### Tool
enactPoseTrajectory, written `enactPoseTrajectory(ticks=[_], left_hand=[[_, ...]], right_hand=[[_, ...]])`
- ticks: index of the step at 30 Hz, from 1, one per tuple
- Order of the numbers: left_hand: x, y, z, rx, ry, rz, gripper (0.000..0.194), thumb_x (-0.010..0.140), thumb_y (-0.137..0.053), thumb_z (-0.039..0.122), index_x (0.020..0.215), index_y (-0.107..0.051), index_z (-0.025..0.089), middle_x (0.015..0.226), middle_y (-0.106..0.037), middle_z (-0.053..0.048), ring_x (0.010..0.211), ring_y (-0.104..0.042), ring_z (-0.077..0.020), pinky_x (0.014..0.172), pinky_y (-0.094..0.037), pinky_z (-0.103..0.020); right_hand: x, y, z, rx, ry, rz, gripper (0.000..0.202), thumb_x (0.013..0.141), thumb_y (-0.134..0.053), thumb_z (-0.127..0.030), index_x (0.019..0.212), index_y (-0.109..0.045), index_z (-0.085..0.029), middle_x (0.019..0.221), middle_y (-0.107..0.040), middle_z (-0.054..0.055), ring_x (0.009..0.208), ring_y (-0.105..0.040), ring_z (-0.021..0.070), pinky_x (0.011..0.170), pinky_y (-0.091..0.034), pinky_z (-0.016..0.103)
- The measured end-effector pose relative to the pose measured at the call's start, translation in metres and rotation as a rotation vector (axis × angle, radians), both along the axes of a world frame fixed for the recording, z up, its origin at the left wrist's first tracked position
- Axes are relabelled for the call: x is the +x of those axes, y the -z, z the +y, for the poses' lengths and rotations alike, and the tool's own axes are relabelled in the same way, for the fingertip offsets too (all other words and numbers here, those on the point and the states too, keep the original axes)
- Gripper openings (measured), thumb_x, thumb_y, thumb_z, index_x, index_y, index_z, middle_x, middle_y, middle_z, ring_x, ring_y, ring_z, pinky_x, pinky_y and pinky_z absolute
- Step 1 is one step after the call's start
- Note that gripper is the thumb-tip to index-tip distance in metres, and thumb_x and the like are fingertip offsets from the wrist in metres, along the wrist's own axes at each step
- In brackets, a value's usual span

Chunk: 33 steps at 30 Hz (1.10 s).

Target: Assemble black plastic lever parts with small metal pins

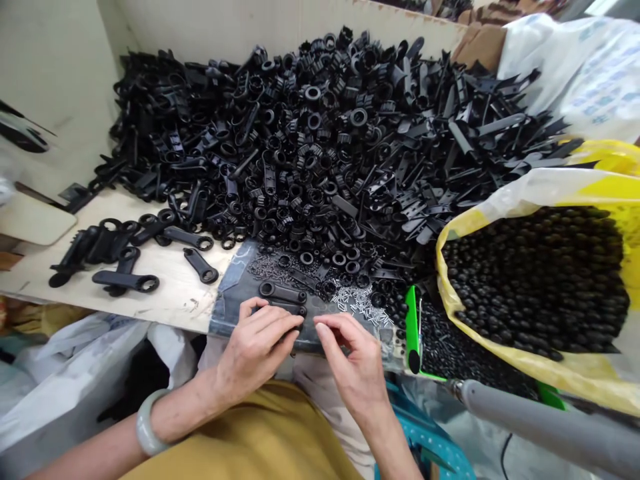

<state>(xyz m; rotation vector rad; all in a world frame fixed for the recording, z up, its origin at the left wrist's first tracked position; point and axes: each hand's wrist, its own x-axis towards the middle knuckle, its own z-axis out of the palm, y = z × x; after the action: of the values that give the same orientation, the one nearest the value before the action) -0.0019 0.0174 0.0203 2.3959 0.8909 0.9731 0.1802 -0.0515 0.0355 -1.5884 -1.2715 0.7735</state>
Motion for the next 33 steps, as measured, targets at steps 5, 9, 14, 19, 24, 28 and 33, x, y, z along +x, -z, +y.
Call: enactPoseTrajectory(ticks=[5, 9, 14, 19, 24, 28, 33], left_hand=[[0.003, 0.002, 0.001, -0.069, 0.015, 0.008, 0.007, 0.099, -0.061, 0.022, 0.1, -0.067, 0.02, 0.089, -0.073, -0.001, 0.084, -0.067, -0.0167, 0.09, -0.038, -0.039], [0.002, 0.003, 0.002, -0.089, -0.009, -0.034, 0.003, 0.096, -0.063, 0.022, 0.095, -0.064, 0.02, 0.087, -0.072, 0.0, 0.082, -0.066, -0.0161, 0.089, -0.041, -0.037], [0.003, 0.001, 0.004, -0.062, 0.0, 0.006, 0.002, 0.095, -0.062, 0.019, 0.094, -0.064, 0.02, 0.085, -0.071, 0.0, 0.081, -0.065, -0.0167, 0.088, -0.042, -0.037], [0.007, -0.004, 0.004, -0.056, 0.007, 0.104, 0.008, 0.094, -0.058, 0.019, 0.088, -0.063, 0.019, 0.082, -0.067, -0.001, 0.08, -0.061, -0.0181, 0.086, -0.041, -0.039], [0.006, -0.002, 0.006, -0.043, -0.004, 0.09, 0.012, 0.099, -0.058, 0.022, 0.09, -0.066, 0.018, 0.081, -0.067, -0.002, 0.079, -0.06, -0.0177, 0.083, -0.043, -0.037], [-0.005, -0.004, 0.009, -0.09, 0.067, -0.054, 0.012, 0.101, -0.06, 0.024, 0.108, -0.07, 0.022, 0.094, -0.071, -0.003, 0.087, -0.064, -0.0164, 0.083, -0.046, -0.034], [-0.017, -0.008, 0.004, 0.0, 0.105, -0.036, 0.025, 0.102, -0.058, 0.025, 0.123, -0.07, 0.031, 0.114, -0.07, -0.005, 0.107, -0.061, -0.0214, 0.093, -0.044, -0.041]], right_hand=[[-0.004, 0.005, -0.001, -0.028, -0.031, -0.061, 0.016, 0.099, -0.062, -0.033, 0.1, -0.077, -0.025, 0.096, -0.074, 0.004, 0.081, -0.069, 0.016, 0.068, -0.056, 0.025], [-0.003, 0.01, -0.003, -0.08, -0.023, 0.013, 0.021, 0.1, -0.06, -0.038, 0.105, -0.075, -0.024, 0.093, -0.071, 0.004, 0.068, -0.067, 0.0142, 0.06, -0.057, 0.025], [-0.004, 0.014, -0.004, -0.098, -0.057, 0.045, 0.021, 0.1, -0.06, -0.037, 0.107, -0.075, -0.024, 0.094, -0.071, 0.004, 0.07, -0.069, 0.0144, 0.062, -0.059, 0.025], [-0.008, 0.016, -0.004, -0.114, -0.105, 0.008, 0.02, 0.102, -0.057, -0.035, 0.108, -0.074, -0.026, 0.095, -0.07, 0.003, 0.078, -0.07, 0.0148, 0.07, -0.059, 0.025], [-0.008, 0.018, -0.003, -0.124, -0.1, 0.046, 0.021, 0.101, -0.06, -0.037, 0.105, -0.076, -0.025, 0.088, -0.072, 0.003, 0.074, -0.07, 0.0146, 0.067, -0.059, 0.024], [-0.01, 0.014, -0.001, -0.175, -0.035, 0.301, 0.028, 0.095, -0.066, -0.046, 0.105, -0.078, -0.022, 0.086, -0.076, 0.004, 0.067, -0.071, 0.0153, 0.063, -0.062, 0.025], [-0.022, 0.007, -0.003, -0.261, -0.02, 0.667, 0.034, 0.087, -0.076, -0.051, 0.1, -0.078, -0.019, 0.076, -0.075, 0.004, 0.062, -0.07, 0.0155, 0.059, -0.062, 0.027]])
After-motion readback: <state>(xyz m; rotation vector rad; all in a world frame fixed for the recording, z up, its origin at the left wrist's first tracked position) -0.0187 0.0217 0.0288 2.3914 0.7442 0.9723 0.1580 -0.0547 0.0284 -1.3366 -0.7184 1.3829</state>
